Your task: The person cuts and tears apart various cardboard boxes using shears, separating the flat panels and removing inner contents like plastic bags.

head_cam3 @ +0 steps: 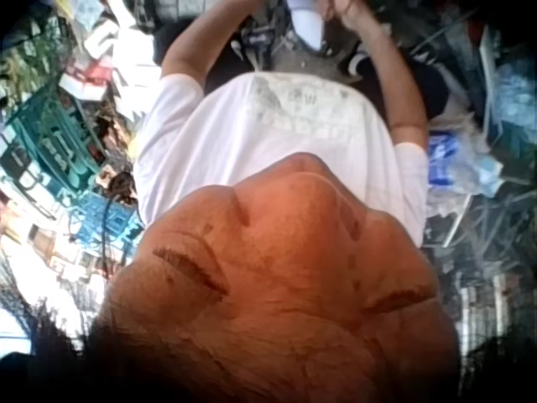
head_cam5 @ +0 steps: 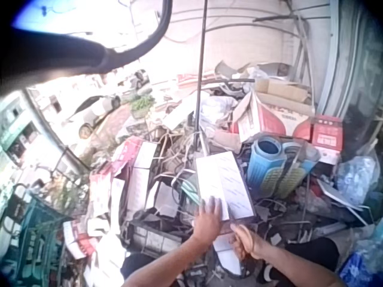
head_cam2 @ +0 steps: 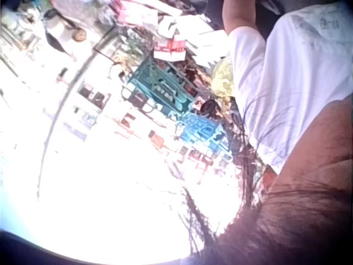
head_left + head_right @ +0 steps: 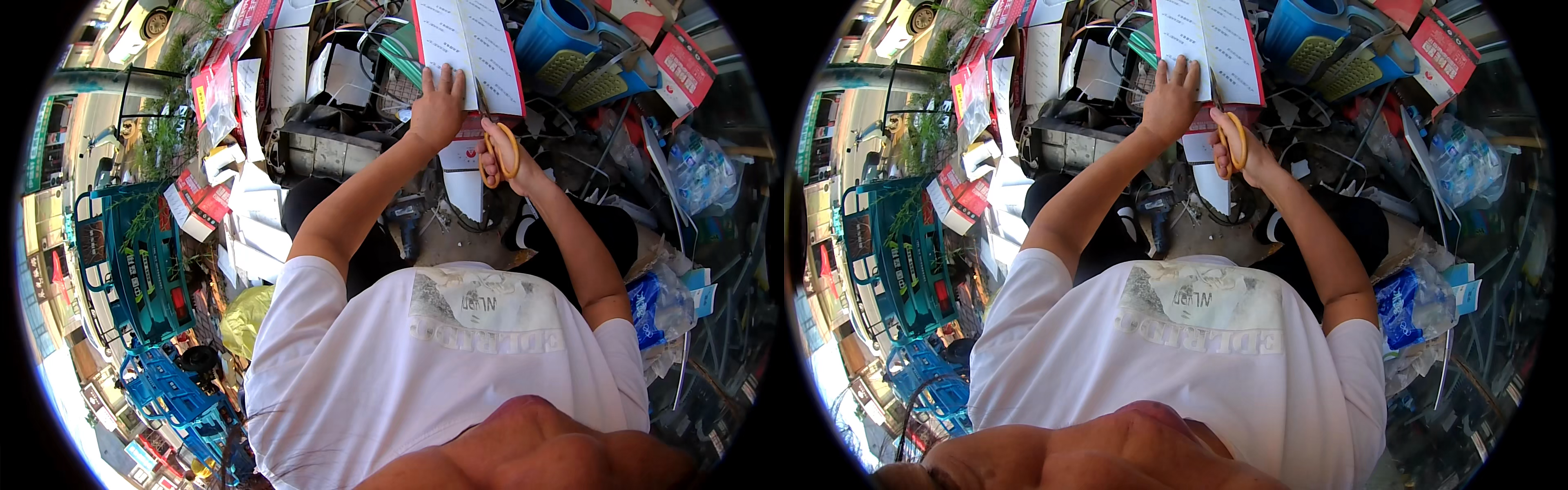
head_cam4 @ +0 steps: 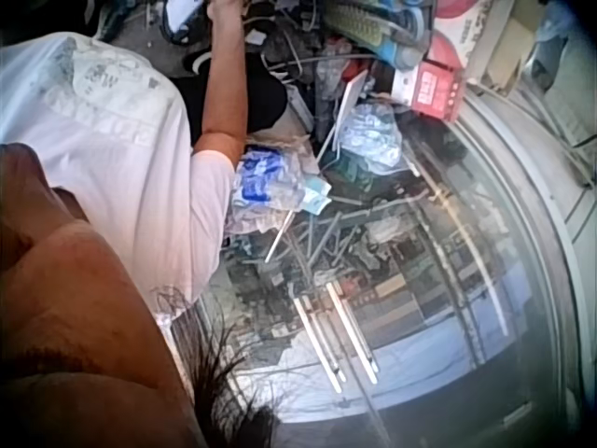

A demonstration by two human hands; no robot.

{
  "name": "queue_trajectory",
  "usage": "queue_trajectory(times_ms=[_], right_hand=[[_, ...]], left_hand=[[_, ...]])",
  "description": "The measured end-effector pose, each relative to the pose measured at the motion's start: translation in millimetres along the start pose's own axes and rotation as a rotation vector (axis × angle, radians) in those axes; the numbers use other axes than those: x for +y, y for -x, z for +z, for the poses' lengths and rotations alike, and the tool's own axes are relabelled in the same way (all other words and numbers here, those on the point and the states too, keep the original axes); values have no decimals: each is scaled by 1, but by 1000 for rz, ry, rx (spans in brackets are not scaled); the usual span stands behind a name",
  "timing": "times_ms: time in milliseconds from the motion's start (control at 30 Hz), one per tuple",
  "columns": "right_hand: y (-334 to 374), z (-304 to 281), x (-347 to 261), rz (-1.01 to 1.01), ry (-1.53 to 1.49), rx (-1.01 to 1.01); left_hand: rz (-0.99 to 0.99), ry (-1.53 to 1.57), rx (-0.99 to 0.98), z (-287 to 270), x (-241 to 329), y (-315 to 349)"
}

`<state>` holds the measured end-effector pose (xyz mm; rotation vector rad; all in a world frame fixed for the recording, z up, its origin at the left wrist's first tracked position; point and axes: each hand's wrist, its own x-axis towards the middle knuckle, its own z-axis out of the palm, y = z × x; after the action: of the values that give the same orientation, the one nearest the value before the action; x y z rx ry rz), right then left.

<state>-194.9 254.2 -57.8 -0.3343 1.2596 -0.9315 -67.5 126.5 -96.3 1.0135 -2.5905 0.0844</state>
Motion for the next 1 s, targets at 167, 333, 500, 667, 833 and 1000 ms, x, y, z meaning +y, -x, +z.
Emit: queue_trajectory(times_ms=[167,333,500,667,833,1000], right_hand=[[0,1,-13,-28,-25,51],[10,0,-23,28,-68,-11],[15,6,-12,108,-93,-83],[20,0,-18,171,-132,-130],[22,-2,-28,191,-124,-159],[20,-2,-28,220,-104,-134]], left_hand=[[61,-113,-100,18,-12,-1],[89,-127,-50,14,-14,2],[123,-148,-30,15,-18,4],[149,-162,-17,13,-20,7],[170,-137,-39,10,-21,8],[207,-162,-69,-1,-13,7]])
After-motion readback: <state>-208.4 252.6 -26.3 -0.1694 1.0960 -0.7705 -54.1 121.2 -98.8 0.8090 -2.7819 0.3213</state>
